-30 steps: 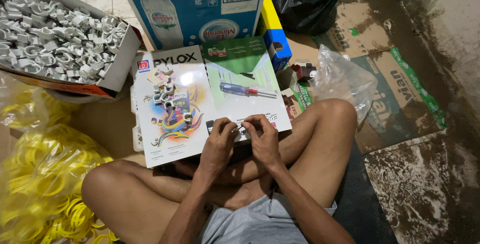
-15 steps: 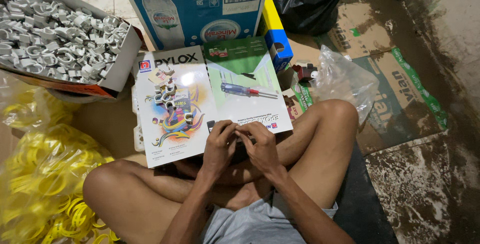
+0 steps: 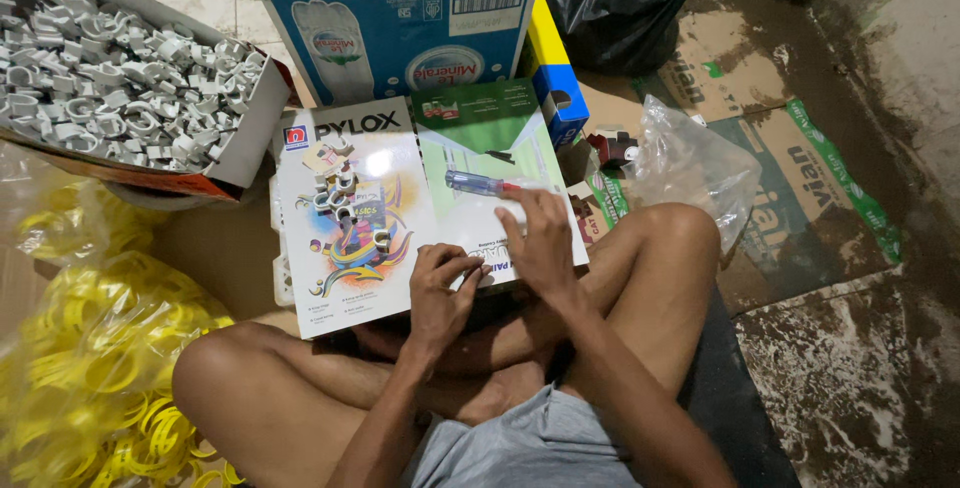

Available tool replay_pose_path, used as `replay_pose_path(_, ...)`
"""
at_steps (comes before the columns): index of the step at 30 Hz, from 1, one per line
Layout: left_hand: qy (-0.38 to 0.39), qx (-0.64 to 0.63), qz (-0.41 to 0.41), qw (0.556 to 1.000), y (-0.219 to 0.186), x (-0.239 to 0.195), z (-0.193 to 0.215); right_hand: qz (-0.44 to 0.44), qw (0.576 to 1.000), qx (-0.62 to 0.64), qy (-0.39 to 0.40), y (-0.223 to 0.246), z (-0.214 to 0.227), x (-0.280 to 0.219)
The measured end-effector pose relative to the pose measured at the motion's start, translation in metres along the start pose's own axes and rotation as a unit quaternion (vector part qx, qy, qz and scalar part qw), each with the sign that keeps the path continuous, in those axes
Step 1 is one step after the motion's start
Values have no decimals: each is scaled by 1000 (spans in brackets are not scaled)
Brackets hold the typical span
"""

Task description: The person sits on the floor and repeatedly picks up small white plastic electrical components and metal screws, then uses a screwdriver to fasten them together. The person handles the components one at a time, placing the assembled units on a cardboard box in front of them.

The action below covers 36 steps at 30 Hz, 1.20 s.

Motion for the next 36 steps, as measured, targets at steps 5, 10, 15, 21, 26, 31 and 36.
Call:
replay_pose_path(5,19,-28,23,999,-4,3,2,-5,992,-117,49,-51,-25,21)
replay_pose_path(10,22,-30,26,999,-2,1,1,27,976,-183,116,-57,-33,19)
replay_pose_path(15,-12,5,32,999,-4,-1,-1,-36,988,-29,149,-31,-11,-19)
replay_pose_path(21,-6,21,31,999,1,-3,-6,-115,983,10,143,9,10,-65)
replay_pose_path(26,-9,24,26,999,2,-1,-7,-96,985,18,139,-23,-6,-91)
replay_pose_path(31,-18,20,28,999,0,-1,-8,-106,991,51,60,-1,18,-89)
replay_pose_path(36,-32,17,-1,999,-9,-2,-5,-55,988,-28,142,-25,-12,-100)
Point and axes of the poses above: each hand's wrist, its own x-axis towards the middle knuckle, its own z-axis out of the back of the hand, y = z × x, the point moved 4 cm from there along x, towards the middle knuckle
